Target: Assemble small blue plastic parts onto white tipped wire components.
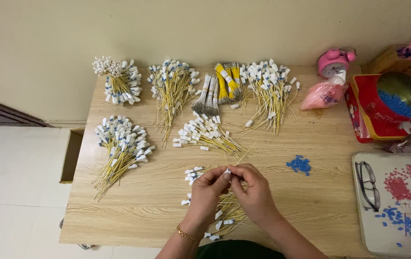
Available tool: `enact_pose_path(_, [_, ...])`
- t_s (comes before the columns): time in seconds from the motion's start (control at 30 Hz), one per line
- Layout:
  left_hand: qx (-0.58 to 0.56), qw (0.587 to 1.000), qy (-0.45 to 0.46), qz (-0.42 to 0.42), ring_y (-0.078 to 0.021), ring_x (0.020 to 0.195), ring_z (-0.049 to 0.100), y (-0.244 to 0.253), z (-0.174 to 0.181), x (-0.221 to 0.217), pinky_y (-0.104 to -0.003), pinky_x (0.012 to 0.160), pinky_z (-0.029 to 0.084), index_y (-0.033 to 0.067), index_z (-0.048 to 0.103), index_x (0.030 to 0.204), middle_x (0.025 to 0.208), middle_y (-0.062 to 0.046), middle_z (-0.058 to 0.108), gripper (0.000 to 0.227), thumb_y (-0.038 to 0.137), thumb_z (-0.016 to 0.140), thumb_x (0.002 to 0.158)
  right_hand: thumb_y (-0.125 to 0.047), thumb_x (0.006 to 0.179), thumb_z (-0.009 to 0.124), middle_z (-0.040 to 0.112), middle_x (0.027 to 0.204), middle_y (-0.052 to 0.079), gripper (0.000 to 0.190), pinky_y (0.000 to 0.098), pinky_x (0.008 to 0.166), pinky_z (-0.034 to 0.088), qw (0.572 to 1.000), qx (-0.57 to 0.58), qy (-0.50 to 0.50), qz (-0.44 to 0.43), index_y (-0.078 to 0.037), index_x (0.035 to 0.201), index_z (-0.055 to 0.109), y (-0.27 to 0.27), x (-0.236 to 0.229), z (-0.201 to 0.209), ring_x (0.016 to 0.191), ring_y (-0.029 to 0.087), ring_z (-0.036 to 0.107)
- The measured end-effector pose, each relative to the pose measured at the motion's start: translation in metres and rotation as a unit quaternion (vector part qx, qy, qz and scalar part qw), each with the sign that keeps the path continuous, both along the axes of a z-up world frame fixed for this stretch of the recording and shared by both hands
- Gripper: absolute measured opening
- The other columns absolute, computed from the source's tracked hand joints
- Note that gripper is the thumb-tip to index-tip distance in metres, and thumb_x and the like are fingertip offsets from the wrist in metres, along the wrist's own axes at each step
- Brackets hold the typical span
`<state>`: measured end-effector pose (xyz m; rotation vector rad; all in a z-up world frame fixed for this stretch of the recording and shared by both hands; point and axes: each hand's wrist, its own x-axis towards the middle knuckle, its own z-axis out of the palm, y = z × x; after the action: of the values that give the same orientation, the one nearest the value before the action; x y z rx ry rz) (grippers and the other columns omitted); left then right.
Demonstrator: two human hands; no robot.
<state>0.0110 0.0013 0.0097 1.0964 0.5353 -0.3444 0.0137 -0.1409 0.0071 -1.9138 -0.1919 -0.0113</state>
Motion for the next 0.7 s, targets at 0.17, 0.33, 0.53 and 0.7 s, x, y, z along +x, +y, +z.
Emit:
enact_pose_path(0.17, [0.025, 1.0, 0.016, -0.001, -0.0155, 0.077, 0.062, 0.001, -0.006, 0.002, -0.025, 0.07, 0.053, -0.0069, 0.077, 0.112, 0.089, -0.013, 0.073, 0.02, -0.002, 0.069, 0.094, 0.006, 0.086, 0.064, 0.068, 0.11, 0.006, 0.031, 0.0236, 0.068, 0.055, 0.999, 0.023, -0.026, -0.021, -0.003, 0.115, 0.069, 0.006, -0.008, -0.027, 0.086, 0.013, 0.065])
enact_pose_path(0.33, [0.273, 0.938, 0.029, -0.213, -0.0037, 0.051, 0.049, 0.029, -0.016, 0.011, -0.015, 0.046, 0.038, 0.0082, 0.082, 0.111, 0.078, -0.004, 0.077, 0.02, 0.012, 0.07, 0.095, 0.005, 0.087, 0.061, 0.072, 0.102, 0.003, 0.033, 0.0221, 0.052, 0.041, 0.997, 0.025, 0.067, 0.002, -0.003, 0.115, 0.075, -0.017, -0.015, -0.076, 0.06, 0.008, 0.052])
enact_pose_path(0.53, [0.516, 0.794, -0.06, -0.317, -0.0201, 0.107, 0.067, 0.075, -0.092, 0.027, -0.034, 0.093, 0.058, 0.0147, 0.077, 0.117, 0.122, -0.008, 0.07, 0.041, 0.037, 0.082, 0.083, -0.005, 0.088, 0.068, 0.069, 0.096, 0.007, 0.024, 0.0324, 0.075, 0.053, 0.959, -0.187, 0.064, -0.203, -0.004, 0.112, 0.068, -0.127, 0.006, -0.183, 0.081, 0.019, 0.063])
enact_pose_path(0.7, [0.621, 0.727, -0.197, -0.218, -0.0394, 0.102, 0.071, 0.074, -0.135, 0.068, -0.048, 0.086, 0.058, 0.0158, 0.077, 0.117, 0.112, -0.014, 0.07, 0.03, 0.023, 0.073, 0.088, -0.012, 0.088, 0.067, 0.078, 0.101, 0.014, 0.02, 0.047, 0.092, 0.058, 0.898, -0.263, 0.176, -0.305, -0.011, 0.106, 0.075, -0.167, 0.01, -0.197, 0.104, 0.036, 0.072])
